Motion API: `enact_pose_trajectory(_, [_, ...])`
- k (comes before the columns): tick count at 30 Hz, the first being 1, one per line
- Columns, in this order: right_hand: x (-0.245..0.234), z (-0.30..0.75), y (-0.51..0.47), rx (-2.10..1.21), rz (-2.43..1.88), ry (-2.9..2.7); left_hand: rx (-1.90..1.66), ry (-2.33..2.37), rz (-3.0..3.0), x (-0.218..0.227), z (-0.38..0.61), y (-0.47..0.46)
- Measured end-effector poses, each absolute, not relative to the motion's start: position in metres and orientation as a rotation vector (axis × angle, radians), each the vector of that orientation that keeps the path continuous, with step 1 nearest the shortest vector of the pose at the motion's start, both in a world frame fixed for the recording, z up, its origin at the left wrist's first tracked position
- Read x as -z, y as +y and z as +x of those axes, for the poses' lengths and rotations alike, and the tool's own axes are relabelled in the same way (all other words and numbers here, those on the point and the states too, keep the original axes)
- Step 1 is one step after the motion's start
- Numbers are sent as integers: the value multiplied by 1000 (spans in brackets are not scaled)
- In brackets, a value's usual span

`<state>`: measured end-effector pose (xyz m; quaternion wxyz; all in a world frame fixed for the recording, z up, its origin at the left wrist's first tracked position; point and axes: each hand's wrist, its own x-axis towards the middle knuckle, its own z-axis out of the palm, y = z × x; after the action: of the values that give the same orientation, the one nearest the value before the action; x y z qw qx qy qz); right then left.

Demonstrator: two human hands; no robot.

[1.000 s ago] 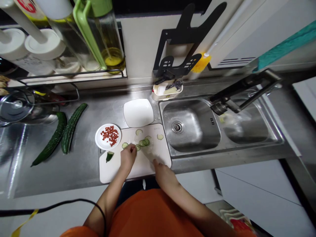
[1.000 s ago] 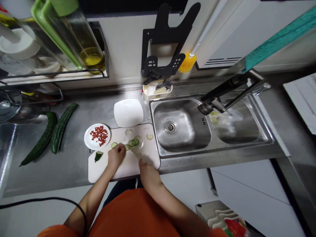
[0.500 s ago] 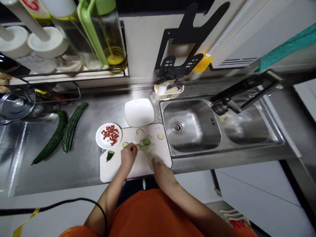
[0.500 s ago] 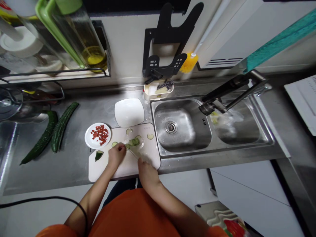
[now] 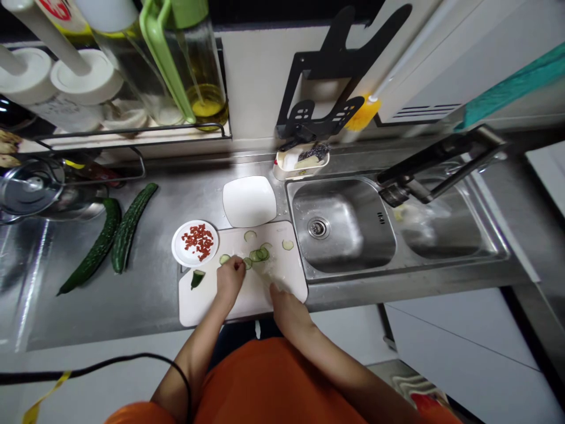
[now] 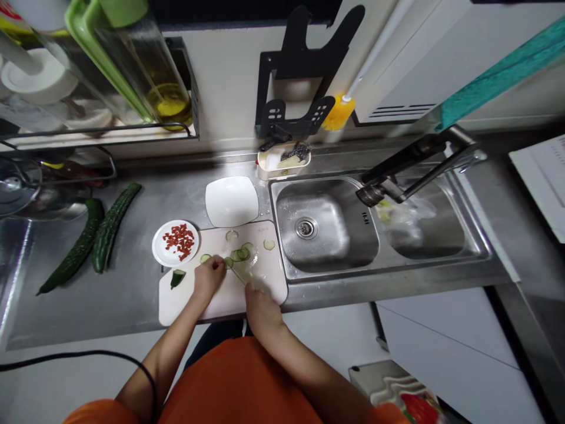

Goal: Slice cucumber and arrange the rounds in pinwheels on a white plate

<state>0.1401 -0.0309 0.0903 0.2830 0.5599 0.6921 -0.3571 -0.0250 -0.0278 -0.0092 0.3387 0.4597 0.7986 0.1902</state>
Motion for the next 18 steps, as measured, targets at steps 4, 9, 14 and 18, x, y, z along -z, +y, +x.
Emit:
enact_pose_trajectory(4, [-91, 149, -36, 985, 1494, 1840, -476, 2061, 1203, 6, -25, -27])
enact_pose_trajectory(9, [-88, 165, -46, 1008, 1480, 1827, -443, 2076, 1237, 2, -24, -26])
enact_pose_trajectory(14, [-87, 173, -49, 1034, 1492, 1784, -452, 2089, 1278, -2, -24, -29])
enact_pose_trajectory(18, [-86, 175, -47, 1038, 1497, 1796, -517, 2145, 1269, -6, -33, -34])
